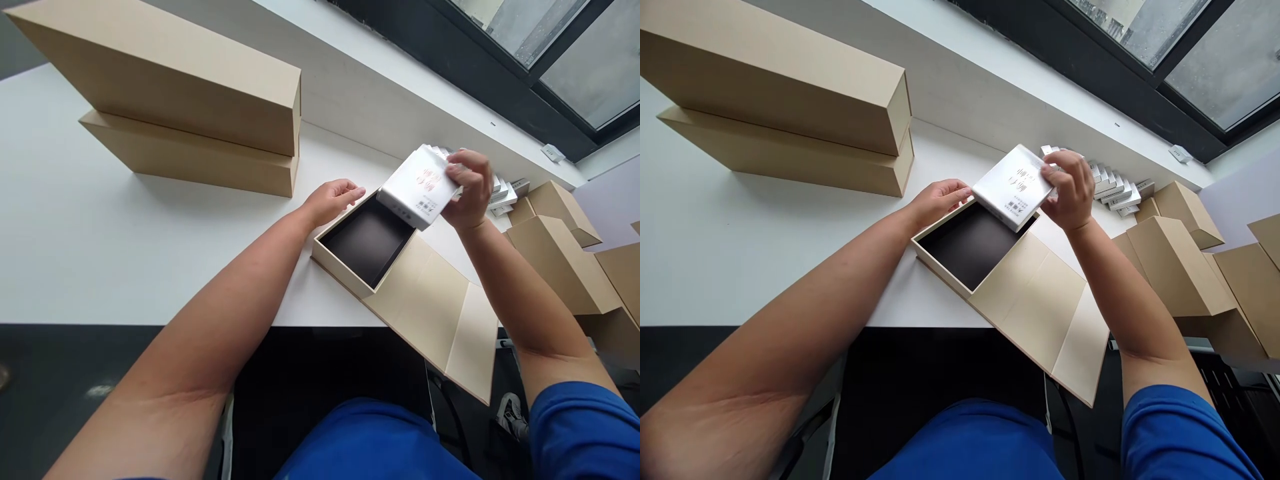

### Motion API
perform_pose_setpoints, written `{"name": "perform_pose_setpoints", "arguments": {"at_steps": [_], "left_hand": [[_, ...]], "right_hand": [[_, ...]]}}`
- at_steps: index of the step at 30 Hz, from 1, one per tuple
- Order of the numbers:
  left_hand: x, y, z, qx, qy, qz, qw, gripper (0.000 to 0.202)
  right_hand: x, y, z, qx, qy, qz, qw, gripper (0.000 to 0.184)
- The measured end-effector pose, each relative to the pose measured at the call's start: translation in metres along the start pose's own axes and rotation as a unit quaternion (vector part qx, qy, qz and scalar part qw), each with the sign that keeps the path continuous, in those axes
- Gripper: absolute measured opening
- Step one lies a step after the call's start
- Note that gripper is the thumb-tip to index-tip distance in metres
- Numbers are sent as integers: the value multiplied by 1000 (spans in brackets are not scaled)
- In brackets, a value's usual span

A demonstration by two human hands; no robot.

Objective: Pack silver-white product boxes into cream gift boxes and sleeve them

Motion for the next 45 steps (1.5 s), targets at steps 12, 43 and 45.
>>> {"name": "perform_pose_setpoints", "arguments": {"at_steps": [12,43,45], "left_hand": [[-32,-59,-9,-302,245,-63,919,103],[-29,-37,-9,-172,65,-60,981,146],[-31,-39,-12,-170,79,-56,981,151]], "right_hand": [[7,83,-24,7,64,15,998,22],[2,93,-30,270,369,-357,815,87],[-3,91,-33,285,370,-366,805,92]]}}
Point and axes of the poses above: each hand's wrist, its own x-axis towards the middle knuckle, its own z-axis out of the back of the hand, y = z × x, the point moved 7 cm from there along x, towards the middle knuckle, and after that the axes turned 13 degrees about -y, right-handed, at the moved point
